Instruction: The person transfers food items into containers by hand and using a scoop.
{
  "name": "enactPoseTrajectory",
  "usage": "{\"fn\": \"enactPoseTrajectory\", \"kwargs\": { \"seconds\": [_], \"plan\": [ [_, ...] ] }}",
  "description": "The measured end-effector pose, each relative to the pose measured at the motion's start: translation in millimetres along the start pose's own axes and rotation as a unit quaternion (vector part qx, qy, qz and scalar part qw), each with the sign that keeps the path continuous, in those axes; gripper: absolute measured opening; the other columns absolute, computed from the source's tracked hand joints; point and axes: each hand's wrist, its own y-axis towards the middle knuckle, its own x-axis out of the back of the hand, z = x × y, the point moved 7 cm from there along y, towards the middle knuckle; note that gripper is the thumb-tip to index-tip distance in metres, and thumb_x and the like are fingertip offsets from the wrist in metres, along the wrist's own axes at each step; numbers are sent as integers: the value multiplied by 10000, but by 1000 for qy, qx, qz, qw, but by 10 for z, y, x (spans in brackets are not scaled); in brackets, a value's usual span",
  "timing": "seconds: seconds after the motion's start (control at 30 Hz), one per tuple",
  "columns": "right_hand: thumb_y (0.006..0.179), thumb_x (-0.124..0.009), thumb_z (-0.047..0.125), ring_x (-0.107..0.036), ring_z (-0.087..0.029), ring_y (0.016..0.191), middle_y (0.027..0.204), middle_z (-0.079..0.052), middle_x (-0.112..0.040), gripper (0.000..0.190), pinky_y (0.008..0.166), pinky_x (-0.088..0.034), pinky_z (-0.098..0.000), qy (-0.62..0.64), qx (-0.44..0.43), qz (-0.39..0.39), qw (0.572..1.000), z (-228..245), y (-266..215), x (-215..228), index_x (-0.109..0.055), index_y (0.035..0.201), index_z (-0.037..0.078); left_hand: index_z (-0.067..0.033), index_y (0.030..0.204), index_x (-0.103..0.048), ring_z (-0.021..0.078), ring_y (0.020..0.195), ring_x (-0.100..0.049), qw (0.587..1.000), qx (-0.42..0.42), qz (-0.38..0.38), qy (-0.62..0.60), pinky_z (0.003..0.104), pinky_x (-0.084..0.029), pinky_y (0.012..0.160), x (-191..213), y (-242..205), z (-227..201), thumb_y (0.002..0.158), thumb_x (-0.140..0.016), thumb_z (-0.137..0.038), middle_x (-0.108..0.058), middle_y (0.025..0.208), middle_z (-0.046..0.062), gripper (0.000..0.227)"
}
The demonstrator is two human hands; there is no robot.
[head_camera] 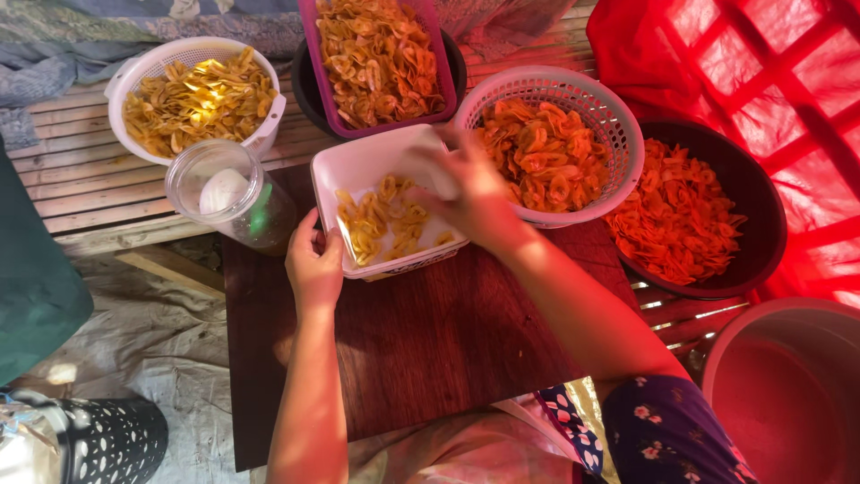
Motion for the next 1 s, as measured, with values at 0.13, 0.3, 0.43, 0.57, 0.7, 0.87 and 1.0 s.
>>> {"fn": "enactPoseTrajectory", "kwargs": {
  "seconds": [0.13,0.3,0.43,0.57,0.7,0.87,1.0],
  "plan": [
    [975,-755,15,-600,-278,1282,1401,-103,-540,357,1071,-539,-431,-49,-100,-252,961,-935,-823,1421,-650,1313,67,5,1372,-626,69,693,-524,1000,5,6,-3,240,-479,655,10,11,64,926,-694,-101,-581,791,-12,463],
    [880,-868,180,-465,-421,1363,1434,-221,-455,683,1154,-426,-519,-274,-304,-73,909,-2626,-2300,2041,-564,1481,67,5,1380,-614,56,699,-514,999,10,11,-40,230,-462,633,-40,9,110,939,-686,-80,-565,816,-22,455],
    [776,-866,338,-359,-511,1422,1602,-311,-232,833,1099,-399,-530,-152,-453,175,861,-3221,-2853,1304,-489,1510,227,4,1374,-624,57,700,-511,999,16,2,-35,230,-458,633,-39,-4,115,935,-689,-78,-566,816,-22,452],
    [692,-868,326,-433,-506,1379,1565,-311,-290,917,1108,-432,-527,-187,-469,194,841,-3444,-2894,1369,-468,1517,313,-7,1356,-638,66,700,-524,1000,1,-5,-2,236,-472,642,-26,13,71,920,-706,-95,-579,813,-18,450],
    [678,-863,345,-479,-530,1289,1542,-316,-265,999,1036,-458,-556,-210,-518,243,793,-3524,-3008,1458,-392,1558,381,-14,1353,-642,77,694,-520,1000,-6,-3,23,247,-474,648,-7,7,36,913,-716,-108,-576,797,-11,456],
    [701,-845,386,-493,-513,1298,1489,-254,-390,919,1036,-462,-568,-260,-496,254,788,-3483,-3006,1468,-442,1526,356,-14,1357,-636,80,676,-509,1000,4,4,20,254,-467,629,-17,5,24,910,-708,-110,-565,790,-9,462],
    [769,-806,461,-457,-521,1314,1488,-275,-373,810,984,-467,-590,-300,-460,239,801,-3379,-2906,1376,-473,1494,327,-15,1347,-650,83,677,-510,1000,-3,1,30,255,-470,632,-8,18,-15,908,-709,-105,-560,795,-6,452]
  ]
}}
